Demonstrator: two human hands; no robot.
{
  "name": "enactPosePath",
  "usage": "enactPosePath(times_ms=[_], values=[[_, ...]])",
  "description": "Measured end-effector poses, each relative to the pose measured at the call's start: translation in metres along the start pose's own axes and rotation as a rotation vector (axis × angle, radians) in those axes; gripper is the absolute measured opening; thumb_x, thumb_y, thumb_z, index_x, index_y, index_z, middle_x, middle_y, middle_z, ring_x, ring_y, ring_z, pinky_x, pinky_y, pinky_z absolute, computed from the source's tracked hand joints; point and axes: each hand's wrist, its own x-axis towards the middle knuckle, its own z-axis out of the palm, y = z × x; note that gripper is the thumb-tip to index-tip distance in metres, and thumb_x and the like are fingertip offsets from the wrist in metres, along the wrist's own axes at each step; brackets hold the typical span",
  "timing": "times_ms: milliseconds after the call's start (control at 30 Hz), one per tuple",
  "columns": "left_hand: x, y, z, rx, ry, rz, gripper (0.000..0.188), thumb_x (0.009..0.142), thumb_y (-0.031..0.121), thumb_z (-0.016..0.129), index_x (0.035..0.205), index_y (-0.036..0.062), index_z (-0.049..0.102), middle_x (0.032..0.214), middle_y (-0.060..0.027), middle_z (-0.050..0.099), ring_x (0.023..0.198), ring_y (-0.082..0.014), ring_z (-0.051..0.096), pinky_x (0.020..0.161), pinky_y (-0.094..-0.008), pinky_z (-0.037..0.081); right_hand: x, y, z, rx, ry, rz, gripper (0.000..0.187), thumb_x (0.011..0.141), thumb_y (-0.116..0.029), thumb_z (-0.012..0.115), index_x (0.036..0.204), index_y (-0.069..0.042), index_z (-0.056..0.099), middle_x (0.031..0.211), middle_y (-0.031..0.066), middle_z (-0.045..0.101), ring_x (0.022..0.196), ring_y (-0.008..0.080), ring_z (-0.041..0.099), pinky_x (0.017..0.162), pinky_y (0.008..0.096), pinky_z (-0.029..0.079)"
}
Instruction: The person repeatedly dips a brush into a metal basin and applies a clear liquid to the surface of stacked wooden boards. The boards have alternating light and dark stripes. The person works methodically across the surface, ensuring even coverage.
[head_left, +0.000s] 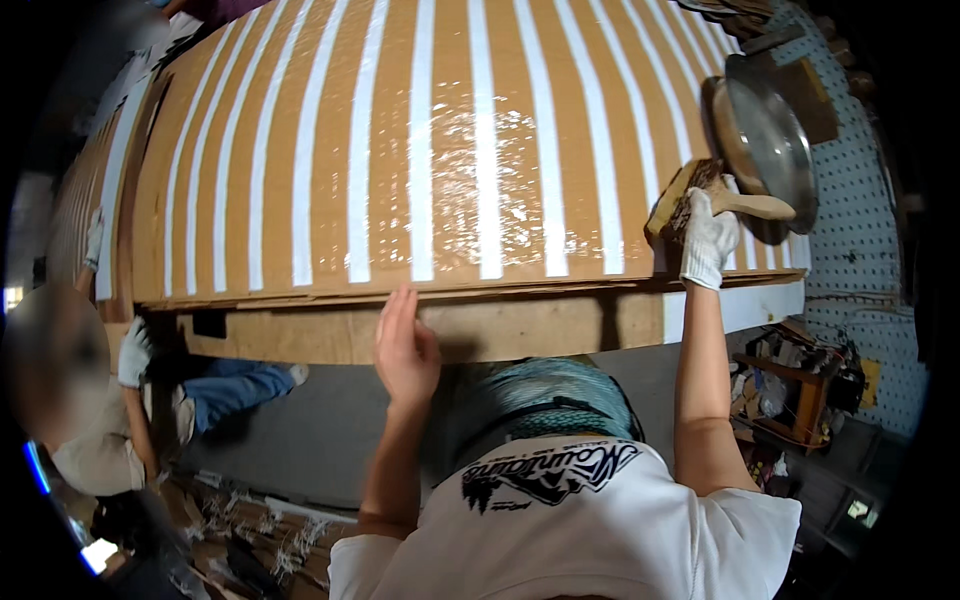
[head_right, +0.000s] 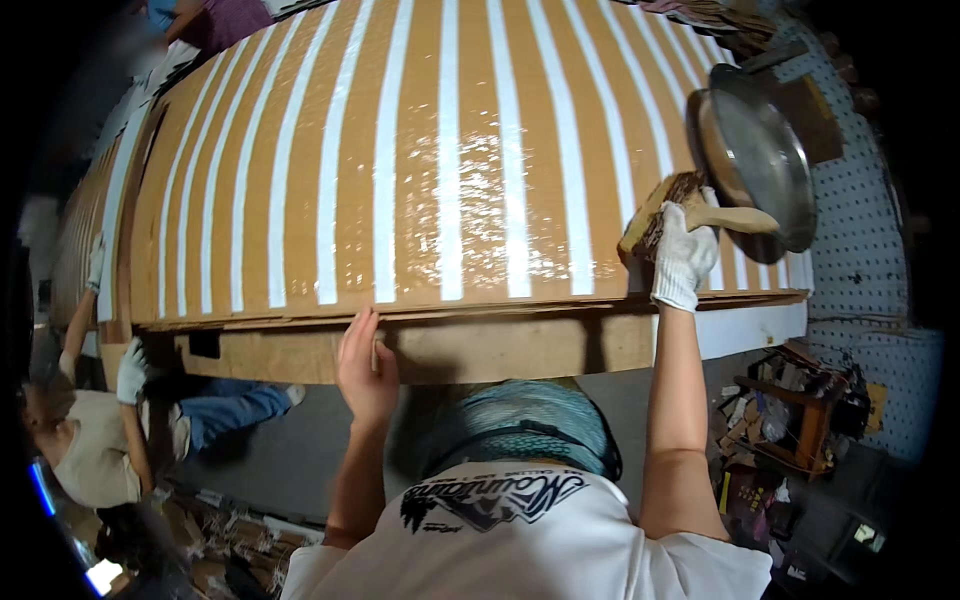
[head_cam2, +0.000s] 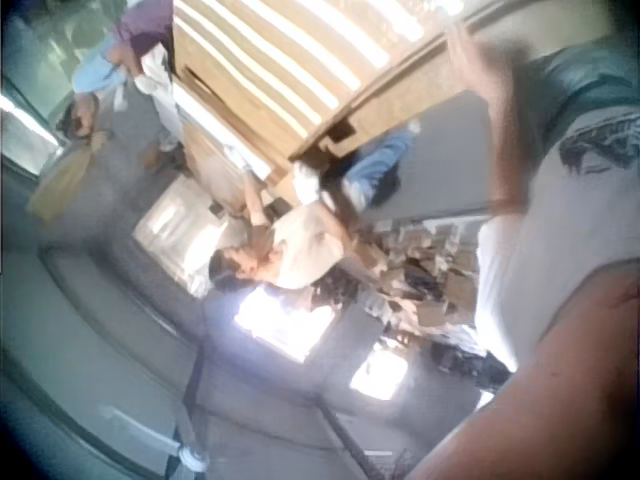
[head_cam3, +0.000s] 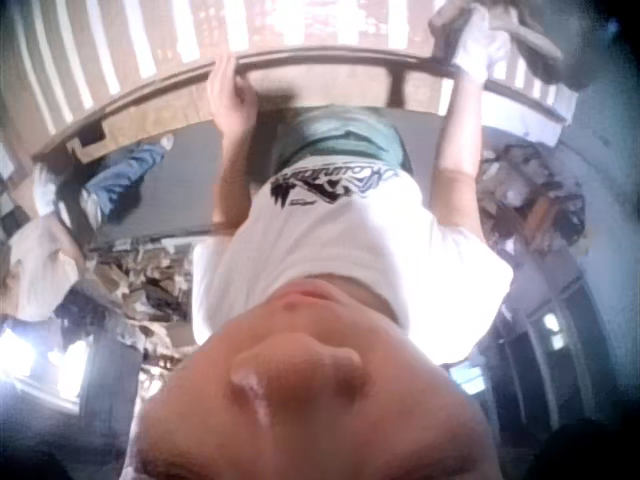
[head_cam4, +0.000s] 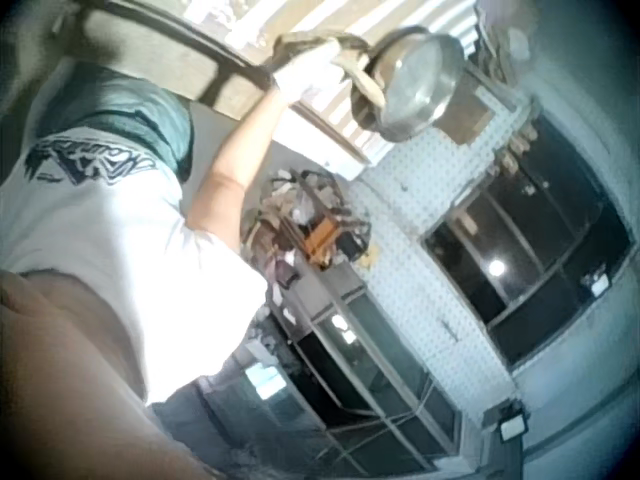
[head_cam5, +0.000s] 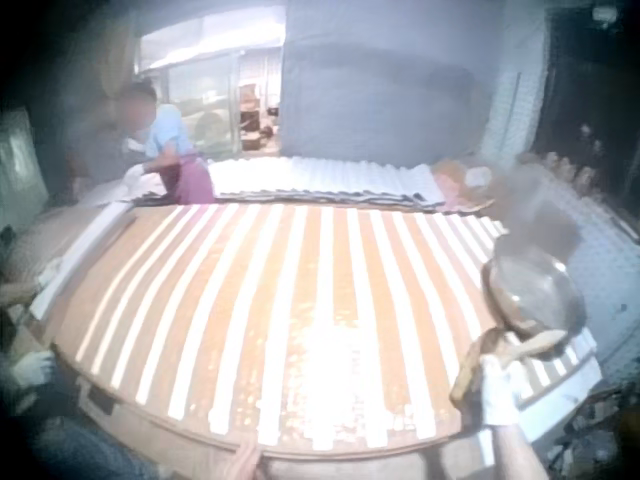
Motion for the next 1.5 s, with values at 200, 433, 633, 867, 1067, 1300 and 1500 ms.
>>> enactPosePath(times_ms=[200,433,633,867,1067,1300,1500], values=[[0.009,-0.019,-0.002,0.136,0.082,-0.171,0.043,0.082,-0.007,0.051,0.124,-0.0038,0.059,0.126,-0.0191,0.059,0.117,-0.0380,0.055,0.099,-0.0445,0.045,-0.116,-0.119,0.091,0.219,-0.376,-0.432,0.048,0.087,-0.020,0.072,0.128,-0.003,0.054,0.096,0.0084,0.068,0.081,0.0172,0.063,0.073,0.0328,0.053],[0.005,-0.039,0.008,0.244,0.018,-0.095,0.052,0.076,-0.009,0.053,0.126,0.0016,0.059,0.130,-0.0159,0.058,0.123,-0.0358,0.053,0.106,-0.0429,0.041,-0.213,-0.166,0.182,0.279,-0.611,-0.592,0.036,0.087,-0.029,0.061,0.115,-0.007,0.063,0.105,0.0190,0.066,0.080,0.0347,0.067,0.075,0.0424,0.055],[0.002,-0.035,0.009,0.251,-0.025,-0.086,0.056,0.076,-0.010,0.053,0.131,0.0008,0.056,0.136,-0.0170,0.053,0.128,-0.0364,0.049,0.109,-0.0439,0.039,-0.110,-0.057,0.137,0.097,-0.376,-0.592,0.043,0.086,-0.041,0.064,0.110,-0.006,0.068,0.097,0.0199,0.070,0.080,0.0361,0.067,0.076,0.0430,0.055],[-0.002,-0.031,0.008,0.280,-0.049,-0.116,0.055,0.078,-0.009,0.052,0.133,-0.0001,0.054,0.139,-0.0178,0.051,0.132,-0.0366,0.046,0.111,-0.0430,0.037,0.007,0.057,-0.032,-0.239,0.000,-0.229,0.056,0.076,-0.051,0.077,0.074,0.003,0.066,0.075,0.0239,0.065,0.073,0.0386,0.065,0.068,0.0476,0.051],[0.004,-0.008,0.014,0.227,-0.083,-0.168,0.045,0.083,-0.004,0.051,0.128,-0.0021,0.057,0.126,-0.0189,0.057,0.120,-0.0365,0.054,0.104,-0.0425,0.041,0.012,0.129,-0.162,-0.235,0.074,-0.034,0.050,0.081,-0.043,0.075,0.093,0.005,0.067,0.088,0.0219,0.068,0.077,0.0323,0.068,0.070,0.0377,0.057],[-0.017,0.152,0.109,-0.245,-0.293,-0.001,0.034,0.091,-0.002,0.052,0.124,0.0009,0.062,0.114,-0.0110,0.061,0.102,-0.0208,0.062,0.083,-0.0306,0.051,-0.037,0.251,-0.308,1.183,0.387,0.509,0.042,0.103,-0.030,0.053,0.128,0.003,0.058,0.119,0.0129,0.067,0.101,0.0213,0.068,0.086,0.0345,0.057],[-0.046,0.295,0.214,-0.494,-0.652,0.104,0.029,0.096,0.001,0.054,0.123,0.0013,0.063,0.112,-0.0086,0.060,0.108,-0.0180,0.061,0.091,-0.0286,0.050,-0.109,0.366,-0.381,1.612,0.412,0.695,0.050,0.103,-0.047,0.047,0.130,-0.006,0.055,0.123,0.0087,0.064,0.107,0.0232,0.064,0.099,0.0396,0.052]])
